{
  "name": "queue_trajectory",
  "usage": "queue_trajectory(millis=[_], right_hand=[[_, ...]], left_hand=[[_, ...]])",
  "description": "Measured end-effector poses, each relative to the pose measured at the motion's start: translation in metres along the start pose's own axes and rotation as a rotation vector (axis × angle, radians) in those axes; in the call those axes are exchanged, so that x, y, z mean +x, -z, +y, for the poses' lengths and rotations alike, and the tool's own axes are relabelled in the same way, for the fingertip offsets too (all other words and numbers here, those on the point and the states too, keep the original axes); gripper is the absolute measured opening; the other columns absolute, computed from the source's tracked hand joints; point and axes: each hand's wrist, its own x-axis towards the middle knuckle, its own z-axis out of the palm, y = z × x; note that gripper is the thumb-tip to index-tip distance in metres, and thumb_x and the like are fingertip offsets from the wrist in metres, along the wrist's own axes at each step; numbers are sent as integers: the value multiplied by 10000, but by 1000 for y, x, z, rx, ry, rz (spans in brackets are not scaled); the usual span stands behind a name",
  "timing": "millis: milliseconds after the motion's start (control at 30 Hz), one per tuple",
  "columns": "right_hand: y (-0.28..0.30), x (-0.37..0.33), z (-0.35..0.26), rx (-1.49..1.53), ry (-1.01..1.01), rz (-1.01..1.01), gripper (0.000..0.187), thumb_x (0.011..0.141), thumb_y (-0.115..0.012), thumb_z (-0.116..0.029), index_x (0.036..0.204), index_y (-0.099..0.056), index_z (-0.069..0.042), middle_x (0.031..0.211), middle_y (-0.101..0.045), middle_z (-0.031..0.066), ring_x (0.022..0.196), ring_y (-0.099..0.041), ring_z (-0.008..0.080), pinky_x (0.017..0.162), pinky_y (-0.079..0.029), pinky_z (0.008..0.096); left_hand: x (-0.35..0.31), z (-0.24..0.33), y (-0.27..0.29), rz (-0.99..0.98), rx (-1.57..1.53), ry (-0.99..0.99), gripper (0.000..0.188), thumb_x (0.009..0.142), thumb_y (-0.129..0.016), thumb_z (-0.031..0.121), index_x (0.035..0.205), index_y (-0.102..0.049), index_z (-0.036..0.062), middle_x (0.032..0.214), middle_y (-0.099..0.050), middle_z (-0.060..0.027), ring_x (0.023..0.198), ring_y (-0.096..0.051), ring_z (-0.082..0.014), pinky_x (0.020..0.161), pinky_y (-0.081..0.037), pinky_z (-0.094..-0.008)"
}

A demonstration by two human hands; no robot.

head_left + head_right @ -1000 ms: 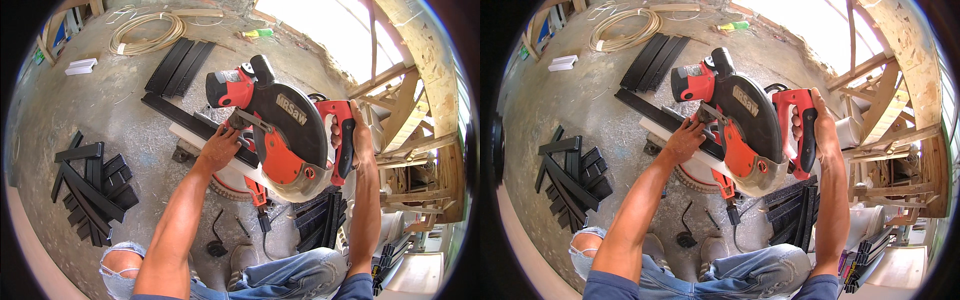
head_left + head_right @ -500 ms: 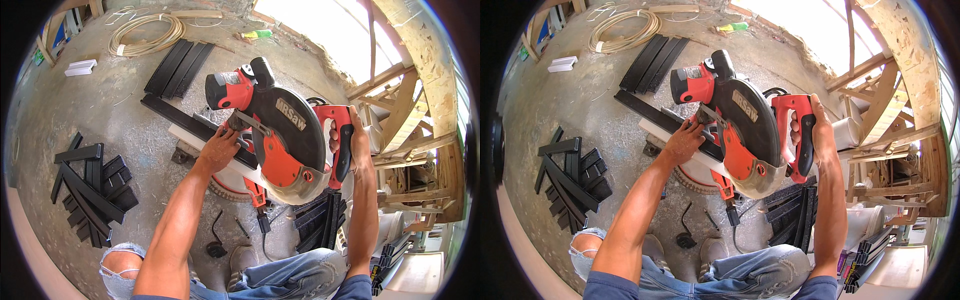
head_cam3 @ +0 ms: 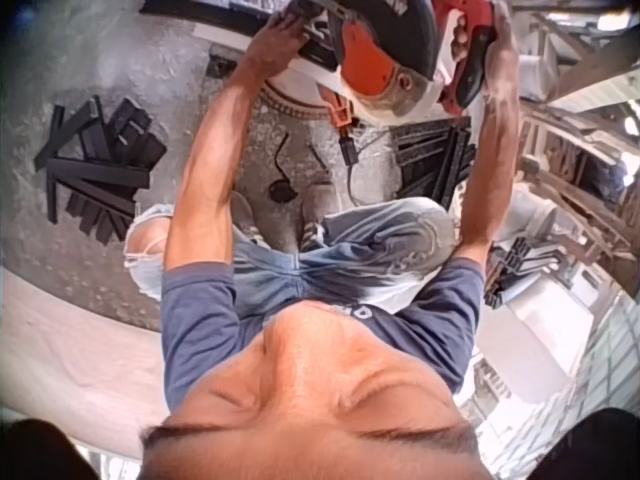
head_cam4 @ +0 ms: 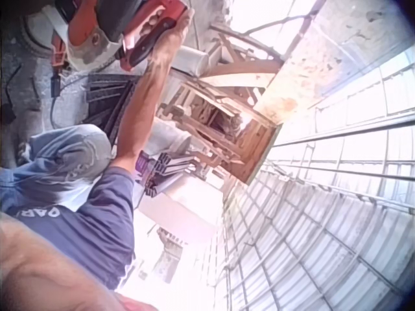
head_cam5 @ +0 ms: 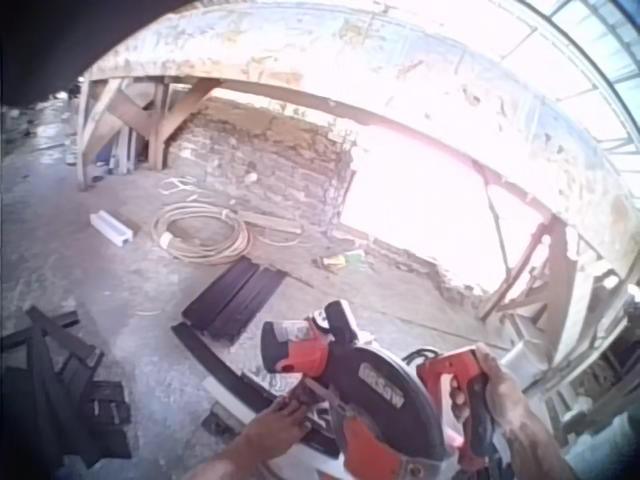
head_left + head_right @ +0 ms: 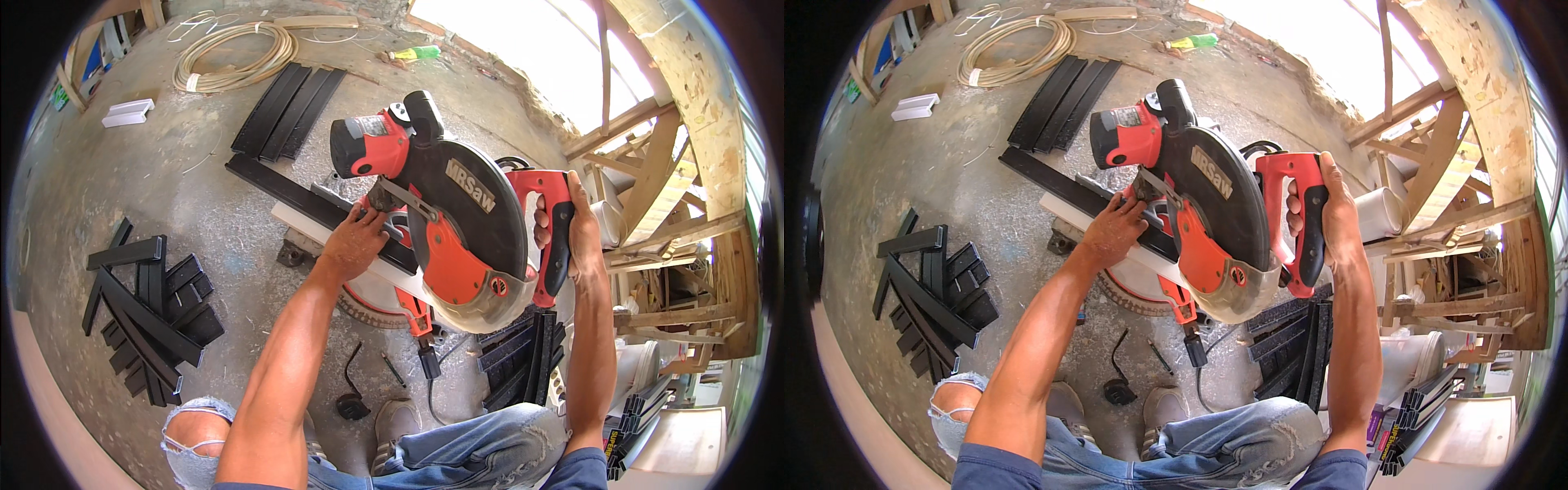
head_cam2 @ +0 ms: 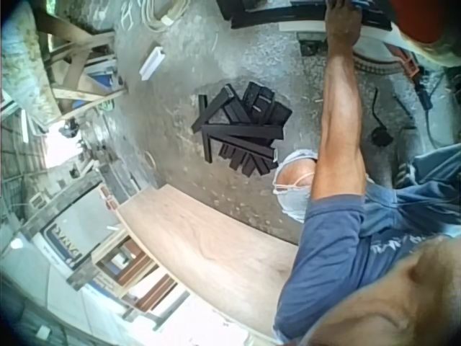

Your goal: The person positions a piece of wood against the fence of a miter saw and lowers the blade to cut it.

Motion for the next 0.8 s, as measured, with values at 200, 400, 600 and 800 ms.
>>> queue_trajectory(millis=[200,400,600,800], right_hand=[[1,1,2,16,5,-4,646,989,-433,-669,873,-601,-55,642,-564,47,481,-529,147,442,-441,285],[1,0,1,13,14,1,635,994,-441,-656,869,-601,-54,637,-566,49,480,-536,150,442,-443,286],[-2,-1,-1,5,19,11,633,998,-437,-651,866,-600,-54,634,-565,48,481,-535,149,440,-443,287],[-1,-2,0,-10,23,19,631,1001,-430,-649,863,-597,-56,633,-560,46,483,-530,149,443,-440,286]], left_hand=[[0,1,7,-33,-11,6,395,760,-804,230,1099,-682,68,1371,-487,-152,1386,-413,-336,1192,-275,-526],[1,2,8,-31,-25,5,388,764,-800,220,1097,-680,61,1371,-482,-156,1389,-408,-336,1198,-267,-529],[0,1,6,-26,-21,4,391,759,-804,213,1096,-680,57,1362,-486,-158,1378,-422,-336,1195,-272,-531],[1,1,6,-23,-13,-4,390,751,-810,212,1086,-680,60,1345,-497,-159,1372,-430,-338,1191,-280,-532]])
